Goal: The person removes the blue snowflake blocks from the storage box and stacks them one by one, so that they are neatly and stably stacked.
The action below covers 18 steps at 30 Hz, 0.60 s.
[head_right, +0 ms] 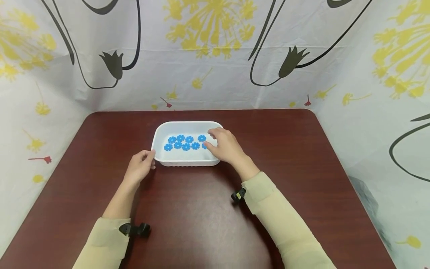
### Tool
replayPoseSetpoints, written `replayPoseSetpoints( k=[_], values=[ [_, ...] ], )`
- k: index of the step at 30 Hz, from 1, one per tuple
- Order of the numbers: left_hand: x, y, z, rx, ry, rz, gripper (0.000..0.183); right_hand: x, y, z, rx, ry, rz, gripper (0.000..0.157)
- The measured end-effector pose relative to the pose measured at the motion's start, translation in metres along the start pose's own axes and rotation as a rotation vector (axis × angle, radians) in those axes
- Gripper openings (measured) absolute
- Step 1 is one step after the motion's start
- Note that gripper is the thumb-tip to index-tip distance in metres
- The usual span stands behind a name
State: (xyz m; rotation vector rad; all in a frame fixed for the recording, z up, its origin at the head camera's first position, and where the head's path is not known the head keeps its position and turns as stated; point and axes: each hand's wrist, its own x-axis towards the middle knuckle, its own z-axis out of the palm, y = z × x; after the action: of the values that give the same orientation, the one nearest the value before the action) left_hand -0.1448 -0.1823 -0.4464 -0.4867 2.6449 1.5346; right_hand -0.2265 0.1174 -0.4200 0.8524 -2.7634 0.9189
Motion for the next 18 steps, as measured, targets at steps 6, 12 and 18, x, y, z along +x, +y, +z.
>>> replayPoseSetpoints(
  k=[6,12,18],
  values=[
    [0.003,0.003,0.000,0.002,-0.008,0.016,0.041,0.014,-0.001,-0.001,-0.029,-0.051,-0.030,0.043],
    [0.004,0.001,-0.001,0.002,-0.013,0.011,0.042,0.024,-0.001,0.003,-0.055,-0.128,-0.040,0.046],
    [0.003,-0.002,-0.001,-0.004,-0.021,0.004,0.042,0.030,0.002,0.010,-0.125,-0.198,-0.035,0.044]
  ],
)
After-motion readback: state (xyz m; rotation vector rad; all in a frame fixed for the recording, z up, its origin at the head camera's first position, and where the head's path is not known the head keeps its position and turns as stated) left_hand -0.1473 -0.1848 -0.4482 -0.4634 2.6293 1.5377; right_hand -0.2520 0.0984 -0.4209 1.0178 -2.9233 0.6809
